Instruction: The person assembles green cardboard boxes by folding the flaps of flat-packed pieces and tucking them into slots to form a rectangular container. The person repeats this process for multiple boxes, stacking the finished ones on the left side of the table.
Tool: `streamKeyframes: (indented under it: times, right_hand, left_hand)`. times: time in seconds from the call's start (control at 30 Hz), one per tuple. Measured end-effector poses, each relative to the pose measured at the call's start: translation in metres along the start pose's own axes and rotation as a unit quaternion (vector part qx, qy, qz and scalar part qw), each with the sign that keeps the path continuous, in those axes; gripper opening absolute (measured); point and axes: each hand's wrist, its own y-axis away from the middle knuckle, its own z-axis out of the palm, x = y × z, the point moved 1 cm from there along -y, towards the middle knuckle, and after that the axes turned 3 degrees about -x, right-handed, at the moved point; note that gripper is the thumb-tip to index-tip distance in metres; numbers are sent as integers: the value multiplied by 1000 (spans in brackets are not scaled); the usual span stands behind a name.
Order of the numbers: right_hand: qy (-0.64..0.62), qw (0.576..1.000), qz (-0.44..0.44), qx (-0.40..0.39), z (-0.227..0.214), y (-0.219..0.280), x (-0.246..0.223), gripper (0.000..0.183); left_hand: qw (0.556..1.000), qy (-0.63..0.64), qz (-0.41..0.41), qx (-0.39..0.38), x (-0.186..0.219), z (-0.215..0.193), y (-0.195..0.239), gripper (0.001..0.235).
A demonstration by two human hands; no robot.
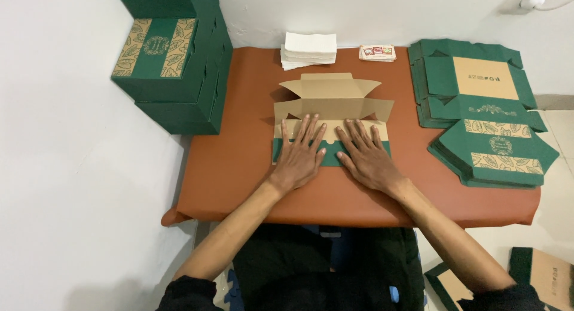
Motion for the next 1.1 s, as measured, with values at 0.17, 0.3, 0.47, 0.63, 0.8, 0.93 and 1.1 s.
streamKeyframes:
  times: [0.17,0.3,0.47,0.63,0.8,0.93,1.1]
  right_hand:
    - [10,1000,-8,-10,5,-1,1,79]
    - [-30,999,-13,-23,-20,4,0,83]
    - [-232,966,55,102,-90,18,-2,53]
    - [-243,956,156,50,-144,19,10,70]
    - [-177,965,190,23,-139,2,23,70]
    - [-51,981,176,58,-104,-20,45,69]
    - [-44,983,150,97,-81,-30,51,81]
  left_hand:
    - [1000,2,-8,-5,-4,22,-5,65]
    - [1000,1,13,29,3,9,-1,62]
    - [983,25,93,153,21,-41,16,29]
    - [993,87,77,18,46,-69,48,38]
    - [982,153,102,-51,50,-107,40,41]
    - [974,160,132,-88,36,-102,-10,35]
    - [969,126,182,-112,16,-109,-52,67]
